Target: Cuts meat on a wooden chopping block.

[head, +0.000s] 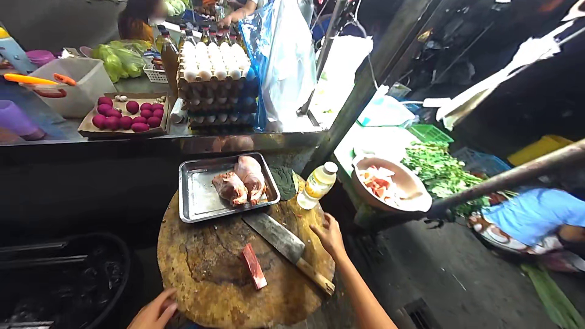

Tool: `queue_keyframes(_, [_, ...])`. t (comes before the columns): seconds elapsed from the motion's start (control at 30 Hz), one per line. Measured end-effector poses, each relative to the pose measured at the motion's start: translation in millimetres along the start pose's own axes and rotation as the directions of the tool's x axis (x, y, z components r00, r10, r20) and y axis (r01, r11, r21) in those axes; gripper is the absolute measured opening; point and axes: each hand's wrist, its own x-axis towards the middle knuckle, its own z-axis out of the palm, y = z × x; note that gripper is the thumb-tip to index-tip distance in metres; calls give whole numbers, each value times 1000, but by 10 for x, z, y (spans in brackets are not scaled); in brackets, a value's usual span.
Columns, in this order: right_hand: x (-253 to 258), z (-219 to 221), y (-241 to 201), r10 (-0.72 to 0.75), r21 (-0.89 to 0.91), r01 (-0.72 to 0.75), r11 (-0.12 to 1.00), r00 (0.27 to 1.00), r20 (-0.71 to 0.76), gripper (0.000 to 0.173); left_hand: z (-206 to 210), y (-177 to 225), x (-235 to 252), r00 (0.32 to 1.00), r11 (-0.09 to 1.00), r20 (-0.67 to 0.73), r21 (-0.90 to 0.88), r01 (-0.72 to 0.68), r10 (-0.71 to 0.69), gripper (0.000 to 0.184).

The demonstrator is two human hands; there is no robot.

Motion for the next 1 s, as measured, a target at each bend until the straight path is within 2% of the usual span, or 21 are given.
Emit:
queue_keyframes(0.07, [-408,38,240,5,-201,37,979,979,206,67,64,526,378,990,978,71,160,-132,122,48])
queue_keyframes(0.13, [-760,113,430,32,-360,95,928,943,332,67,201,1022,718,960,900,165,343,-271,226,53])
queue_keyframes(0.2, [-983,210,514,58,-472,122,873,935,349,67,401,1347,1065,905,773,253,471,-425,343,62])
queue_keyframes(0.27, [-1039,280,531,48,-516,119,848,953,299,64,607,1515,1355,841,670,373,510,-539,392,62])
queue_keyframes(0.33, [-992,356,513,42,-524,105,845,965,260,62,767,1565,1532,809,608,464,540,-582,362,52])
queue_keyframes(0.4, [-952,435,479,57,-539,106,836,959,277,60,864,1509,1581,808,590,483,561,-581,336,43])
queue_keyframes(0.47, [-910,474,433,79,-565,104,819,953,291,58,848,1386,1545,840,653,424,536,-534,339,44])
queue_keyframes(0.53, [-918,487,390,99,-567,83,819,954,284,55,770,1145,1423,893,788,339,441,-429,296,47])
queue_keyframes(0.6, [-1037,467,294,122,-556,38,830,961,249,54,702,887,1202,954,916,233,309,-256,188,52])
queue_keyframes(0.7, [-1381,347,193,152,-500,-1,866,953,263,53,640,594,858,999,979,34,205,-2,-5,56])
queue_keyframes(0.8, [-1771,282,177,91,-329,55,943,905,415,42,655,407,636,972,982,-203,122,145,-119,56])
queue_keyframes(0.87, [-2020,402,149,-10,-189,109,976,888,460,44,729,289,585,935,978,-321,87,188,-151,54])
queue_keyframes(1.0, [-2267,732,-267,-255,97,237,967,867,428,44,859,189,544,897,991,-424,0,135,-123,55])
